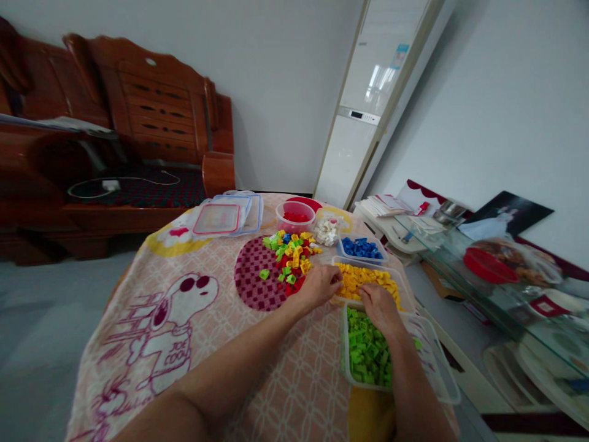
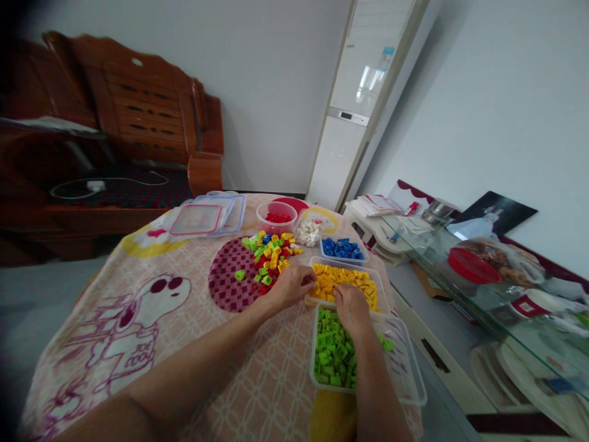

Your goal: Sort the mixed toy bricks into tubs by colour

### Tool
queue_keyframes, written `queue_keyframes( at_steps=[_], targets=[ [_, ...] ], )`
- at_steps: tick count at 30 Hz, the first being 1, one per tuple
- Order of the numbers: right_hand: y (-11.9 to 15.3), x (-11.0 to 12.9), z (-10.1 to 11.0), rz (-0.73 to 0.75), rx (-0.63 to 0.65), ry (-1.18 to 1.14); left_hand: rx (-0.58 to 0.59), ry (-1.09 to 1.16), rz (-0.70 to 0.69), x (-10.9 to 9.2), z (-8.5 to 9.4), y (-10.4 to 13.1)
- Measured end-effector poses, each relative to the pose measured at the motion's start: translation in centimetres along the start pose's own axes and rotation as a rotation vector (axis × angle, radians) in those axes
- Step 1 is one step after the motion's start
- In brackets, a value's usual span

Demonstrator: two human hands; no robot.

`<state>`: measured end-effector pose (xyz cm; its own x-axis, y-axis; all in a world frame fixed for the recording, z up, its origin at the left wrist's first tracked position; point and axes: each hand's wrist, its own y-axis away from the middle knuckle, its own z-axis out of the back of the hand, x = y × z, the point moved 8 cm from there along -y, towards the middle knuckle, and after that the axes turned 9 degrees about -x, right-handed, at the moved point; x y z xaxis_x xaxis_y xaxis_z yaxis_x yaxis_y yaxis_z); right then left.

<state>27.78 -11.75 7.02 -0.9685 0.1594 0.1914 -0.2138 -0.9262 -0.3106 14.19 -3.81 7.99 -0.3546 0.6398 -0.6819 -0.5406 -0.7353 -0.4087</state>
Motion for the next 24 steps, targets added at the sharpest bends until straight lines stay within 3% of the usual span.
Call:
queue_keyframes(
  at_steps=[4, 10, 14, 18, 24],
  targets=[
    [0.0, 0.1, 0.0, 0.002, -0.003, 0.005, -0.008, -0.029, -0.061, -0.6, -0.2, 0.3],
    [0.0, -0.2, 0.2, 0.021, -0.063, -0.031, -0.066, -0.010, -0.049, 0.8, 0.4, -0.2],
    [0.2, 2.3, 1.4, 0.179, -0.170, -0.202, -0.055, -0.017, -0.013, 1.5, 0.2, -0.3],
    [0.7, 5.4, 1.3, 0.337, -0.052, -0.425, -0.055, -0.005, -0.022, 1.5, 0.0, -0.4],
    [0.9, 4.5, 0.2, 0.239, 0.026, -0.401, -0.085, -0.006, -0.048, 1.5, 0.0, -0.4]
  ],
)
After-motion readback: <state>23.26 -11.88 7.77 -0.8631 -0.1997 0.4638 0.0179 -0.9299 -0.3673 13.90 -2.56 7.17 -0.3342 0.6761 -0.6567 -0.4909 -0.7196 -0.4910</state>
